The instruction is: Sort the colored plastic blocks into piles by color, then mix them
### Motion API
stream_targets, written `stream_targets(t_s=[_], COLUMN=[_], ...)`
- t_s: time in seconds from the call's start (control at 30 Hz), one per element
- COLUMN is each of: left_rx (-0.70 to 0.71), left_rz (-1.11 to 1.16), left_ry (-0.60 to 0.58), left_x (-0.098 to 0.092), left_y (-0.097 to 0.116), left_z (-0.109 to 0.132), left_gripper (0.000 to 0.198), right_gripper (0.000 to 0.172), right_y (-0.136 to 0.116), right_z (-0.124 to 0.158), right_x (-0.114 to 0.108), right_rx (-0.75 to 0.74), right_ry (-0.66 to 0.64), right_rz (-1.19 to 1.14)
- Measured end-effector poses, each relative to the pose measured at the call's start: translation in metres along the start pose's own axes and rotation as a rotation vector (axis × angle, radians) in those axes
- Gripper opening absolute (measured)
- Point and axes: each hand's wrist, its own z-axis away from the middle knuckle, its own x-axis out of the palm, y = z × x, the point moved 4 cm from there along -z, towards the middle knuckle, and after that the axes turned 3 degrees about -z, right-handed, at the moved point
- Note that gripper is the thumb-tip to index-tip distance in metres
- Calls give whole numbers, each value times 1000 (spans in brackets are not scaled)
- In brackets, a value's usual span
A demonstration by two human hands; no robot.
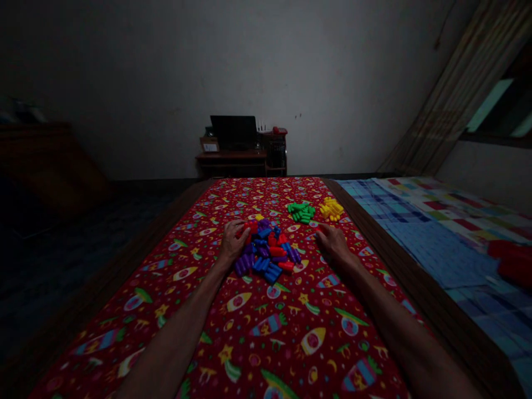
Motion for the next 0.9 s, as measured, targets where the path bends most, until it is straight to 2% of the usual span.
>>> stream_targets(t_s=[0.07, 0.13, 0.2, 0.27, 0.33, 0.4, 0.53, 0.63, 0.73, 0.8, 0.9], left_rx=[-46, -98, -110, -94, -72, -42, 69, 115, 162, 233, 319], left_rz=[13, 41, 63, 69, 81, 119, 187, 166, 104, 14, -120], left_ry=[39, 29, 0, -36, -99, -188, -347, -425, -386, -334, -331], left_x=[-4, -8, -12, -14, -14, -9, 5, 14, 15, 14, 15], left_y=[2, 7, 16, 28, 44, 62, 100, 115, 112, 104, 90], left_z=[-1, -1, -1, -1, 0, 3, 16, 26, 29, 29, 29], left_gripper=[27, 28, 30, 31, 31, 29, 25, 22, 24, 24, 21], right_gripper=[33, 33, 35, 36, 35, 34, 35, 32, 29, 29, 32], right_y=[21, 36, 44, 41, 26, -1, -74, -104, -88, -60, -15], right_z=[6, 11, 12, 10, 5, 1, 6, 14, 9, 1, -7], right_x=[-12, -22, -28, -31, -31, -26, -10, -4, -10, -20, -38], right_rx=[91, 150, 175, 160, 119, 46, -223, -385, -321, -209, -56], right_ry=[44, 104, 173, 244, 284, 253, 0, -147, -94, -15, 35], right_rz=[154, 247, 282, 268, 179, -1, -389, -453, -332, -222, -27])
